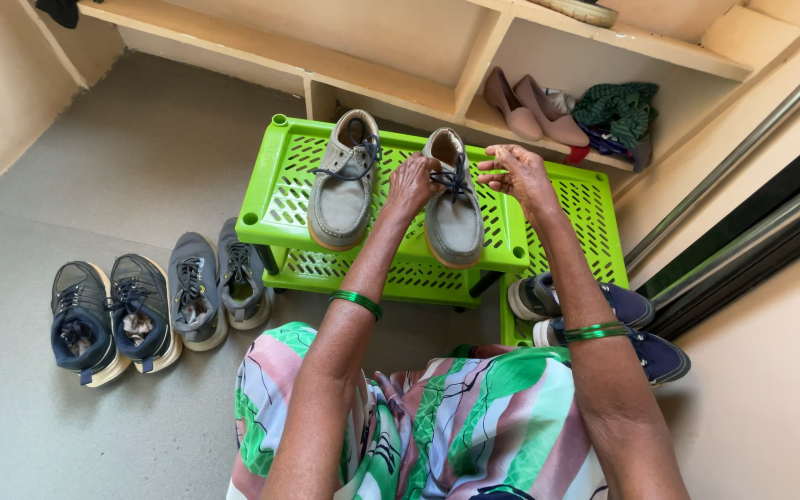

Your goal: The person unlaces a pair of light-colored shoes placed on a green plastic stool, then re-laces them. The hands pull the laces out, thread them back through the eyelets, and tie a knot.

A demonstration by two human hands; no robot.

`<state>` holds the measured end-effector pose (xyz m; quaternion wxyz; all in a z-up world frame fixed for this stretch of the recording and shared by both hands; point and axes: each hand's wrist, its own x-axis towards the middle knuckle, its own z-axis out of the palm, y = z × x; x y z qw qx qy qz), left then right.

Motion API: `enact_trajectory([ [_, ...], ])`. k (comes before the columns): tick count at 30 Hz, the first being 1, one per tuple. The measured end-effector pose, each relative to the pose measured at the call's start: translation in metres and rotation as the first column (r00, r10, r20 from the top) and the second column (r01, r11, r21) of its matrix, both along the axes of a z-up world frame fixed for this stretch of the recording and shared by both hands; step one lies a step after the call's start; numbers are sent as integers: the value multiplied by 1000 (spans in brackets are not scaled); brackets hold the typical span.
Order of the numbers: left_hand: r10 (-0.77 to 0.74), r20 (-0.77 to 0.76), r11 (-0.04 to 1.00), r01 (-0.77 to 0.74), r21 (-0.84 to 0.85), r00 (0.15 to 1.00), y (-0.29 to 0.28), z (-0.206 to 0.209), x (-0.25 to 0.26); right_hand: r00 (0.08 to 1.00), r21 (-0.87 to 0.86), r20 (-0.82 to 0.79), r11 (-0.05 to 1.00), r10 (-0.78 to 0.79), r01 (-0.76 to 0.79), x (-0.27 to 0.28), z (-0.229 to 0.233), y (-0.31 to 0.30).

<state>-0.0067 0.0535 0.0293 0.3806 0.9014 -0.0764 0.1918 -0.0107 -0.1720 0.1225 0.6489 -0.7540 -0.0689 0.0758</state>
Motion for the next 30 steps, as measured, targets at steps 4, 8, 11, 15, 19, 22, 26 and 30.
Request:
enact_trajectory([
  [4, 143, 116, 989, -145, 12, 983, 1, 7, -1, 1000, -454, 13, 891, 24, -15, 3, -21, 3],
  [8, 105, -174, 992, -114, -46, 979, -5, 10, -2, 989, -624, 51, 778, 138, -76, -9, -33, 18],
  [11, 159, -194, 971, -189, -146, 968, -17, 6, 6, 989, -700, 90, 713, 117, -20, -16, -33, 30],
  [15, 170, -109, 961, -189, -201, 979, -23, -5, 16, 968, -684, 195, 729, 159, 18, -13, -39, 30],
  [19, 86, -145, 978, -111, -177, 986, -22, -5, 14, 991, -527, 37, 845, 126, -88, 9, -50, 20],
  [22, 65, -199, 979, -101, -177, 978, -28, 2, 8, 987, -381, -50, 911, 151, -159, 18, -59, 10],
  [26, 63, -298, 956, -143, -257, 952, -38, 10, 3, 981, -240, -113, 954, 156, -180, 20, -64, 5],
  [30, -46, -379, 863, -155, -481, 924, -41, 10, -1, 979, -258, -94, 945, 181, -200, 19, -63, 5],
])
